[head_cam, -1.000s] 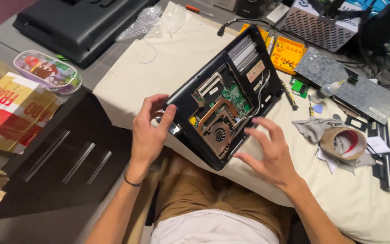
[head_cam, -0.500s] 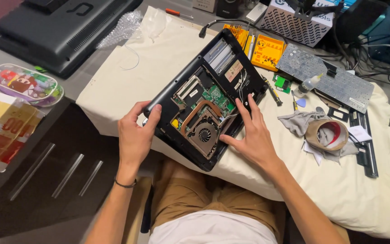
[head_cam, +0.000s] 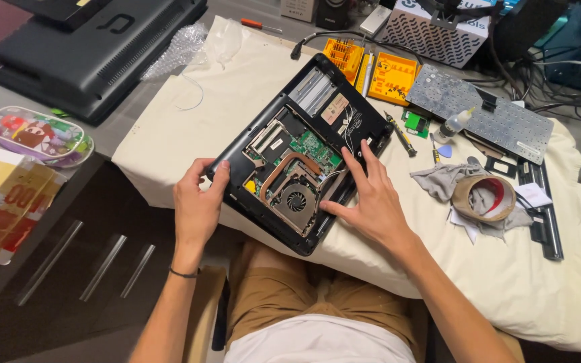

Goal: Disassembling a laptop by removing screws from the internal components and prying the chassis apart.

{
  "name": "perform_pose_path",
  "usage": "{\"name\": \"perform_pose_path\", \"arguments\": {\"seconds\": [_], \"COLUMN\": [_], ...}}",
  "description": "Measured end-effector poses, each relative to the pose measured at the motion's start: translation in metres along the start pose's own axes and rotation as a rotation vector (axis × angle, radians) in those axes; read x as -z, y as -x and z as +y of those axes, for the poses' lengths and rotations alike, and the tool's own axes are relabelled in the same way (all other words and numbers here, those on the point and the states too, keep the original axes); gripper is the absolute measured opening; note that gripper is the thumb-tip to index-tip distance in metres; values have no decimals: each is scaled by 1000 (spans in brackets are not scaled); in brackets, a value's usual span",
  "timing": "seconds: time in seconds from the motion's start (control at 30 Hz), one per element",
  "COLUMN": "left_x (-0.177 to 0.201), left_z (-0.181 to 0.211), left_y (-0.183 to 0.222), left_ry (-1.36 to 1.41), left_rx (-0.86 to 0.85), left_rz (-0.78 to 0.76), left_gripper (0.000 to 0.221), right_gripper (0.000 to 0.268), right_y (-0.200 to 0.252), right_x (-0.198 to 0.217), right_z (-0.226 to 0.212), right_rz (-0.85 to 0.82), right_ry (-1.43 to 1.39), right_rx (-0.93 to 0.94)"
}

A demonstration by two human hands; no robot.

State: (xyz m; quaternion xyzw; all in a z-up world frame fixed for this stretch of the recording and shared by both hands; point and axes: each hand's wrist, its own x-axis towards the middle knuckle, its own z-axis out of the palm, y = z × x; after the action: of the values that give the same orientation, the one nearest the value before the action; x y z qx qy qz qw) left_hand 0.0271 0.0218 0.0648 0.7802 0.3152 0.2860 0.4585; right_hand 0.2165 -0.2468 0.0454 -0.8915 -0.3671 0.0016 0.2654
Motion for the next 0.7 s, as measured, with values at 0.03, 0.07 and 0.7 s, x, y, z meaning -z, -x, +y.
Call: {"name": "perform_pose_path", "arguments": {"seconds": [0.03, 0.07, 0.7], "left_x": [0, -1, -1], "left_z": [1, 2, -2], "left_y": [0, 0, -4], "left_ry": [-6, -12, 23], "left_rx": [-1, -2, 9], "left_rz": [0, 0, -14], "left_gripper": [33, 32, 35], "right_gripper": [118, 117, 119], "right_y": [0, 0, 0], "right_x": [0, 1, 5], "right_z": [0, 0, -3], "right_rz": [0, 1, -29], "right_ry": [7, 15, 40], "right_rx": [5, 10, 14]}}
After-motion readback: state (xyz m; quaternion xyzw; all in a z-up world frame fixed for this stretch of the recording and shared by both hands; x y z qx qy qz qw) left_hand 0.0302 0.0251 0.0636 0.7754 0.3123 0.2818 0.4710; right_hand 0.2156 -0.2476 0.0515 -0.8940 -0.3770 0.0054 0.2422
